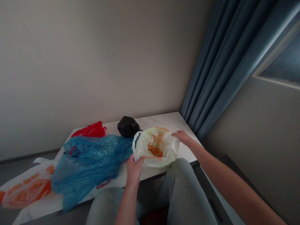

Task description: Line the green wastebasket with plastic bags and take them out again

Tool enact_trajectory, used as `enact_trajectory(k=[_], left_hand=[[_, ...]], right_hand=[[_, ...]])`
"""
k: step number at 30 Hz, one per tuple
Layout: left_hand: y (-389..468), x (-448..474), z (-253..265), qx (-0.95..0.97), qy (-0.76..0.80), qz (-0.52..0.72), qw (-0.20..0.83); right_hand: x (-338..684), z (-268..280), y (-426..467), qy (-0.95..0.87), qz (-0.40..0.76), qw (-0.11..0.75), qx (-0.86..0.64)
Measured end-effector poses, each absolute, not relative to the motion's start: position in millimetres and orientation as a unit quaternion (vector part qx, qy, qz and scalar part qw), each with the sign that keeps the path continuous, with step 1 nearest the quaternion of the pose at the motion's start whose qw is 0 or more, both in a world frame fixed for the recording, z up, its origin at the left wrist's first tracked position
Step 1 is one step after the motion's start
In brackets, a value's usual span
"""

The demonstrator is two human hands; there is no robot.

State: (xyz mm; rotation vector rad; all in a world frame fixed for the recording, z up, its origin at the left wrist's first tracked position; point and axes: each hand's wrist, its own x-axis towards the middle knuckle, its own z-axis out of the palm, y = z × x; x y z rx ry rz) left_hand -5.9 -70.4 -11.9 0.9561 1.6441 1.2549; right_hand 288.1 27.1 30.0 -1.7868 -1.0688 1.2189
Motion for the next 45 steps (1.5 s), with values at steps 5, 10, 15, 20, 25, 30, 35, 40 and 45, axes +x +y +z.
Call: enact_trajectory(k=[5,10,15,20,25,30,35,40,45], left_hand=[[-66.8,-3.7,-7.7,0.446,0.662,0.477,0.367],[-62.3,-0.8,0.4,0.481,0.673,0.451,0.336],[-50.2,0.1,4.5,0.492,0.679,0.446,0.313],[-25.4,-4.2,1.4,0.456,0.657,0.499,0.334],[-25.5,-5.0,-8.2,0.263,0.567,0.628,0.464],[-59.7,-0.4,-5.8,0.141,0.539,0.633,0.537],[-87.3,2.4,-0.3,0.112,0.545,0.59,0.585],[-96.1,5.2,-3.3,0.1,0.561,0.564,0.598],[-98.5,9.0,-8.7,0.134,0.545,0.582,0.589]], right_hand=[[269.0,38.3,27.4,-0.491,0.314,0.267,-0.768],[244.7,38.2,10.2,-0.574,0.158,0.144,-0.79],[249.5,42.2,-1.2,-0.556,0.124,0.115,-0.814],[266.4,47.5,-15.4,-0.452,0.316,0.208,-0.808],[267.7,53.4,-38.4,-0.381,0.478,0.231,-0.757],[270.1,72.8,-55.9,-0.421,0.663,0.108,-0.61],[284.1,76.7,-42.5,-0.498,0.454,0.043,-0.738],[286.6,46.5,-12.1,-0.423,0.341,0.283,-0.79],[272.4,26.9,-10.4,-0.385,0.45,0.308,-0.745]])
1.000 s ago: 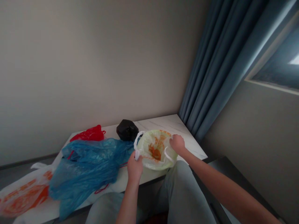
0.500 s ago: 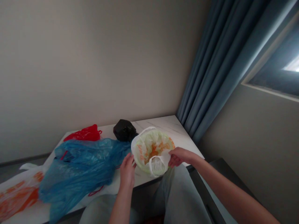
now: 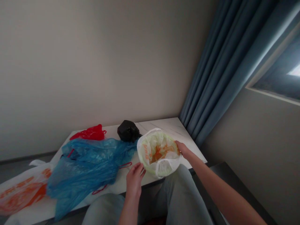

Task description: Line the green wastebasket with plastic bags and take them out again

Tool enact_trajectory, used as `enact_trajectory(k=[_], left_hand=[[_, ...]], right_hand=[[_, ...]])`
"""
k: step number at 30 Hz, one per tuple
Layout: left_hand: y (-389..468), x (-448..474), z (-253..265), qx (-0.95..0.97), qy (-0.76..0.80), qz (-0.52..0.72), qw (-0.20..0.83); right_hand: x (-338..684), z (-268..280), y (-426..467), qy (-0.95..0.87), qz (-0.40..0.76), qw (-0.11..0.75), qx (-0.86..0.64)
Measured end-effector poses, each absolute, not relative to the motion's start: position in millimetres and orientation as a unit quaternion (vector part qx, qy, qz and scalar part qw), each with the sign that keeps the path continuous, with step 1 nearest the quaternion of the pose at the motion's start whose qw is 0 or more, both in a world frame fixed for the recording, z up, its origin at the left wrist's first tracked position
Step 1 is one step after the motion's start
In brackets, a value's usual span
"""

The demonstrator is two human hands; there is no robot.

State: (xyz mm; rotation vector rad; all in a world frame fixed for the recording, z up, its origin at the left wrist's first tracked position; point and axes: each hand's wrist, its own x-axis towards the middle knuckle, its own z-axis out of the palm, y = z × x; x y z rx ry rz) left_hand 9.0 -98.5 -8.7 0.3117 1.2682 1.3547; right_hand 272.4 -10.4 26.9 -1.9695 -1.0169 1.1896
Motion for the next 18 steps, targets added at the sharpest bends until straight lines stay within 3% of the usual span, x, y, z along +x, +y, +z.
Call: enact_trajectory(k=[4,8,13,18], left_hand=[[-100.3,9.2,-11.4,0.141,0.55,0.582,0.582],[-102.5,6.3,-12.0,0.118,0.573,0.562,0.584],[-103.9,2.6,-15.6,0.122,0.568,0.505,0.638],[-101.8,1.0,-12.6,0.124,0.548,0.492,0.665]], right_hand=[[266.9,21.9,-18.7,-0.339,0.583,0.378,-0.634],[278.1,18.5,-21.4,-0.236,0.714,0.371,-0.546],[294.1,18.6,-25.9,-0.161,0.749,0.361,-0.532],[296.3,22.1,-26.8,-0.211,0.737,0.36,-0.532]])
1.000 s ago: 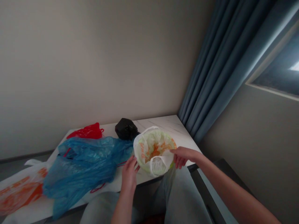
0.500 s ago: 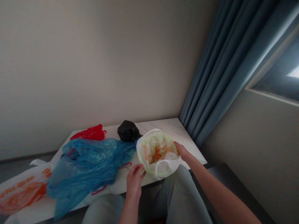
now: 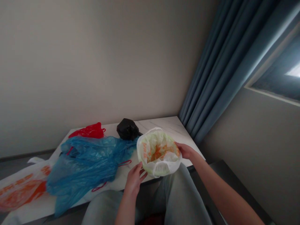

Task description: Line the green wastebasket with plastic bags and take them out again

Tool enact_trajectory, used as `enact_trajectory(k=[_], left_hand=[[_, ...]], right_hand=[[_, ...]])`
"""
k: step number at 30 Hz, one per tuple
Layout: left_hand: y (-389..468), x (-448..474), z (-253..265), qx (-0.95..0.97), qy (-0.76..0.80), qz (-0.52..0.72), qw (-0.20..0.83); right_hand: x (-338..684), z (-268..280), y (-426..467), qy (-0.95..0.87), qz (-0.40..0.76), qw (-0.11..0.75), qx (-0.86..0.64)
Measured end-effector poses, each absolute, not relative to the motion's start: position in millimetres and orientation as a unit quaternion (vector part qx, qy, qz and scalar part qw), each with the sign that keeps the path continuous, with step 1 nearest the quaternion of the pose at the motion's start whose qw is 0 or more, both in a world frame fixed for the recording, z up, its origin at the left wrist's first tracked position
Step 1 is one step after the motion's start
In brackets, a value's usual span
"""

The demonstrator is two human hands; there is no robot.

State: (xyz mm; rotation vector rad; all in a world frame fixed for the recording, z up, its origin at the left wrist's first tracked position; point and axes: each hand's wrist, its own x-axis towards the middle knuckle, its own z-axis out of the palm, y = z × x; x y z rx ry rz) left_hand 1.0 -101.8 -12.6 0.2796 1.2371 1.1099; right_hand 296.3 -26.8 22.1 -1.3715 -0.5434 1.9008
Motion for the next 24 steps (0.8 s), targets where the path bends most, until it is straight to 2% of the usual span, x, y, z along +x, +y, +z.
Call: enact_trajectory(k=[4,7,11,16,18,21,24], left_hand=[[-98.4,-1.7,-14.1,0.137,0.551,0.49,0.661],[-94.7,-5.4,-19.2,0.213,0.589,0.483,0.612],[-88.4,-9.0,-14.8,0.362,0.669,0.423,0.492],[-85.0,2.6,16.8,0.53,0.73,0.313,0.297],[-83.9,12.5,28.6,0.549,0.749,0.267,0.256],[-79.6,26.4,36.2,0.56,0.762,0.244,0.214],[-73.5,34.3,33.8,0.574,0.744,0.276,0.204]], right_hand=[[297.4,23.2,-21.7,-0.247,0.714,0.349,-0.554],[298.3,24.9,-17.7,-0.284,0.685,0.342,-0.577],[296.8,30.0,-13.9,-0.318,0.605,0.352,-0.64],[285.9,36.6,-11.1,-0.351,0.454,0.377,-0.727],[276.8,38.5,-12.7,-0.417,0.36,0.345,-0.76],[260.6,40.3,-20.0,-0.557,0.183,0.229,-0.777],[248.0,41.4,-31.5,-0.612,0.114,0.183,-0.761]])
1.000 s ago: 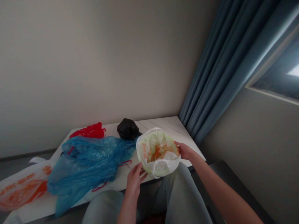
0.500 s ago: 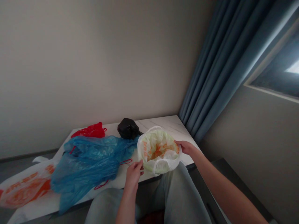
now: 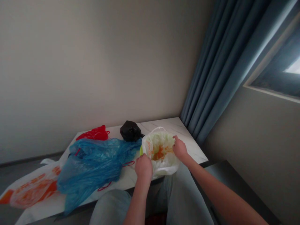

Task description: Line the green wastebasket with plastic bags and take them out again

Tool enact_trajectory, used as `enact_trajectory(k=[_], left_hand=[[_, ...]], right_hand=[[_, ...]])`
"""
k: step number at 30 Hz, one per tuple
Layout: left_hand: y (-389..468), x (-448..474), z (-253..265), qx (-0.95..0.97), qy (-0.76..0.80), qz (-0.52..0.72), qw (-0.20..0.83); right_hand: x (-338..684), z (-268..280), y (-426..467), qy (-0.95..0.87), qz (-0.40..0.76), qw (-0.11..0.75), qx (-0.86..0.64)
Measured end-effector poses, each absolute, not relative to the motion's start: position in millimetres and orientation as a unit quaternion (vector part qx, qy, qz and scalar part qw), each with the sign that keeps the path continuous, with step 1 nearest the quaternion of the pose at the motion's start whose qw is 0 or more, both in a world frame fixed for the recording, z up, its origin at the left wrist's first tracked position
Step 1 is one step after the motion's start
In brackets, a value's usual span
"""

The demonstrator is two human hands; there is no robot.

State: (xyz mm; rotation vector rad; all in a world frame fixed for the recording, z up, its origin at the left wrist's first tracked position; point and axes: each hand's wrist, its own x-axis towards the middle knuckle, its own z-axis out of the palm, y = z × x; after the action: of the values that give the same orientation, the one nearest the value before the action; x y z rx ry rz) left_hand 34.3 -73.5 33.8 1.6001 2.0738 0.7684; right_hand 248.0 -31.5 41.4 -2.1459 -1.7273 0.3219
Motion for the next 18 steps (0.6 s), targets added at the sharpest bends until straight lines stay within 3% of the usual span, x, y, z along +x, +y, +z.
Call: enact_trajectory(k=[9,18], left_hand=[[-61.4,27.8,21.6,0.614,0.651,0.375,0.242],[-38.1,6.6,14.0,0.55,0.593,0.478,0.344]], right_hand=[[243.5,39.6,-69.7,-0.613,0.127,0.199,-0.754],[254.1,35.7,-62.5,-0.561,0.286,0.368,-0.685]])
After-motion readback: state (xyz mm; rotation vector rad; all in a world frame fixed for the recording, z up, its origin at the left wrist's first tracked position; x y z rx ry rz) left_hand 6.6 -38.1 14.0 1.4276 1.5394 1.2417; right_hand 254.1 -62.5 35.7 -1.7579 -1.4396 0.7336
